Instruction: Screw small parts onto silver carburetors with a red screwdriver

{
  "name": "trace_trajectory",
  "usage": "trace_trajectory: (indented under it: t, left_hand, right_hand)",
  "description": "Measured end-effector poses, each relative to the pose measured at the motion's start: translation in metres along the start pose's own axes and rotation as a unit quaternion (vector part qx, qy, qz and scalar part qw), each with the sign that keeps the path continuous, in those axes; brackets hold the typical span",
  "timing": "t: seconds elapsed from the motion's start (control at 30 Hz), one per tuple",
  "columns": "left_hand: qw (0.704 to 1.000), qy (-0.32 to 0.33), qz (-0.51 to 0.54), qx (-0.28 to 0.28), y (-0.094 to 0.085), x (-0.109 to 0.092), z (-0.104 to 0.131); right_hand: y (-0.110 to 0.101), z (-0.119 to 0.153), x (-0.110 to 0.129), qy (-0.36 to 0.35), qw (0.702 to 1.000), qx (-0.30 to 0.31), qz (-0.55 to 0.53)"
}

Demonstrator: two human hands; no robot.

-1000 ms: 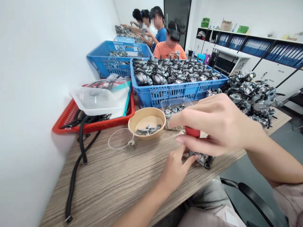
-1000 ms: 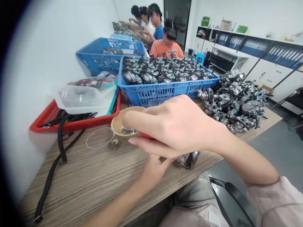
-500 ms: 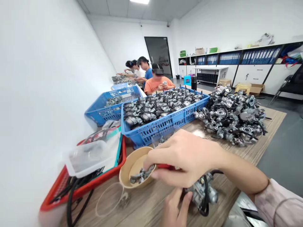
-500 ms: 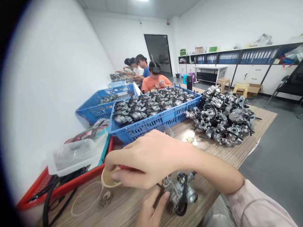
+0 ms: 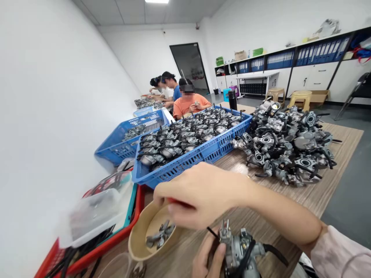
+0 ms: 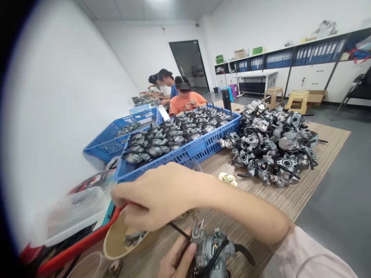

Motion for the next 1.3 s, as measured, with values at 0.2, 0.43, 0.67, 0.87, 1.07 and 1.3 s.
trace_trajectory:
  t: [0.2,0.43,0.67,0.87,1.07,1.3]
  left_hand:
    - [0.998,-0.037,0.048,0.002,0.018,-0.028,0.003]
    - [0.995,-0.032,0.098,0.002,0.027,-0.037,0.002]
    - [0.994,-0.017,0.111,0.017,0.027,-0.039,0.002]
    - [0.995,-0.004,0.099,0.022,0.026,-0.038,0.0]
    - [0.994,0.001,0.102,0.027,0.026,-0.037,0.001]
    - [0.995,-0.001,0.1,0.018,0.027,-0.032,0.0]
  right_hand:
    - [-0.009,0.007,-0.015,0.033,0.999,-0.016,0.012]
    - [-0.013,0.01,-0.016,0.033,0.999,-0.017,0.019]
    - [-0.021,0.014,-0.014,0.023,0.999,-0.022,0.034]
    - [-0.024,0.016,-0.013,0.012,1.0,0.005,0.009]
    - [-0.023,0.014,-0.009,0.003,1.0,0.014,-0.004]
    - [-0.025,0.015,-0.009,0.013,1.0,0.017,0.016]
Point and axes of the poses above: each hand's wrist, its own z-axis away from the middle knuckle, its own y-axis out of the palm, x = y × z, the point moved 1 cm from there along -z, towards the middle knuckle, and after that the axes turned 6 degrees about z, right-handed, at the moved point
